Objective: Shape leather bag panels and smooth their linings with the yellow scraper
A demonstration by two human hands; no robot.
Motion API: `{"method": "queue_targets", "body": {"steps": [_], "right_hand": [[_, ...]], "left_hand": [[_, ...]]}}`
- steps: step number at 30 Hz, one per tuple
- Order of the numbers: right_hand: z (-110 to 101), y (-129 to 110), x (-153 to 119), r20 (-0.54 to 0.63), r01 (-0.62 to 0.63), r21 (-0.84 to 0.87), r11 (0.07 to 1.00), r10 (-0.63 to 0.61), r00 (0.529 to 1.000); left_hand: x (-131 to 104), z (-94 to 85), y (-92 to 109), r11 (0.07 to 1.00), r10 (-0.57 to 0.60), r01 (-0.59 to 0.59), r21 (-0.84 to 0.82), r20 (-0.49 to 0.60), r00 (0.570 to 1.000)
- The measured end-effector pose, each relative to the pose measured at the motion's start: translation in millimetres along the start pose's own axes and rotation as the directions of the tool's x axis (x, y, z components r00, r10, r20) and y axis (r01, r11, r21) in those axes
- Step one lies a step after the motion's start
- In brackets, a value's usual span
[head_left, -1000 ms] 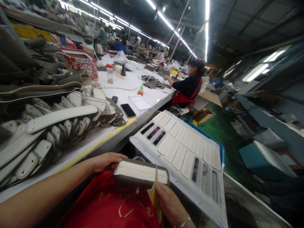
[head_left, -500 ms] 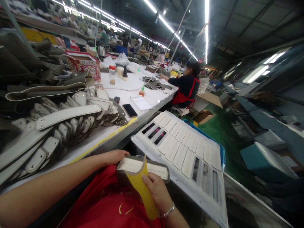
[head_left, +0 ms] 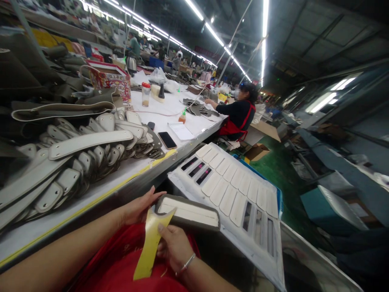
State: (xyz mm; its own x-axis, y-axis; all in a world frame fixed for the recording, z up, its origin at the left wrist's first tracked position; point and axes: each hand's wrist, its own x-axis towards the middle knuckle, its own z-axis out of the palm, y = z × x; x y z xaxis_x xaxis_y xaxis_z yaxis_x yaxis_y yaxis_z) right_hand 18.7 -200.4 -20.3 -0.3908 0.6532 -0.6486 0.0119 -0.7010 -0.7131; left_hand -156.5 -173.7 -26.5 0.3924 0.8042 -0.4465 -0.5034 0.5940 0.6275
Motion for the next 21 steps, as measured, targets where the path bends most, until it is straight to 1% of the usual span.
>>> {"method": "queue_targets", "body": {"steps": [3,5,8,10,12,13,15,17,19,21], "right_hand": [[13,9,5,-0.024,-0.016,0.056,0.998,0.017,1.000],[18,11,9,0.000,-0.029,0.084,0.996,0.029,1.000],[21,12,17,0.057,-0.085,0.123,0.989,0.078,0.995],[22,12,23,0.106,-0.130,0.147,0.981,0.115,0.988],[21,11,29,0.160,-0.172,0.157,0.973,0.147,0.976],[20,11,31,0.186,-0.186,0.160,0.969,0.156,0.970],[17,10,36,0.241,-0.216,0.159,0.963,0.174,0.955],[13,11,39,0.284,-0.235,0.140,0.962,0.189,0.940],[8,12,41,0.309,-0.238,0.105,0.966,0.196,0.931],[3,12,42,0.337,-0.214,0.073,0.974,0.178,0.925]], "left_hand": [[0,-8.3,0,0.999,0.011,-0.010,-0.044,0.026,1.000],[-2,-11.9,0,0.998,0.015,-0.014,-0.058,0.021,1.000],[0,-9.4,0,0.998,0.055,-0.056,-0.035,-0.022,0.998],[4,-4.9,1,0.996,0.068,-0.061,0.063,-0.103,0.992],[10,-1.8,2,0.977,0.091,-0.048,0.209,-0.199,0.976],[12,-1.4,2,0.957,0.111,-0.041,0.287,-0.230,0.967],[17,-2.2,4,0.903,0.163,-0.041,0.428,-0.253,0.954],[19,-3.5,5,0.845,0.198,-0.030,0.533,-0.261,0.945],[21,-3.7,6,0.800,0.232,-0.026,0.599,-0.269,0.935],[23,-2.8,7,0.764,0.267,-0.034,0.644,-0.268,0.925]]}}
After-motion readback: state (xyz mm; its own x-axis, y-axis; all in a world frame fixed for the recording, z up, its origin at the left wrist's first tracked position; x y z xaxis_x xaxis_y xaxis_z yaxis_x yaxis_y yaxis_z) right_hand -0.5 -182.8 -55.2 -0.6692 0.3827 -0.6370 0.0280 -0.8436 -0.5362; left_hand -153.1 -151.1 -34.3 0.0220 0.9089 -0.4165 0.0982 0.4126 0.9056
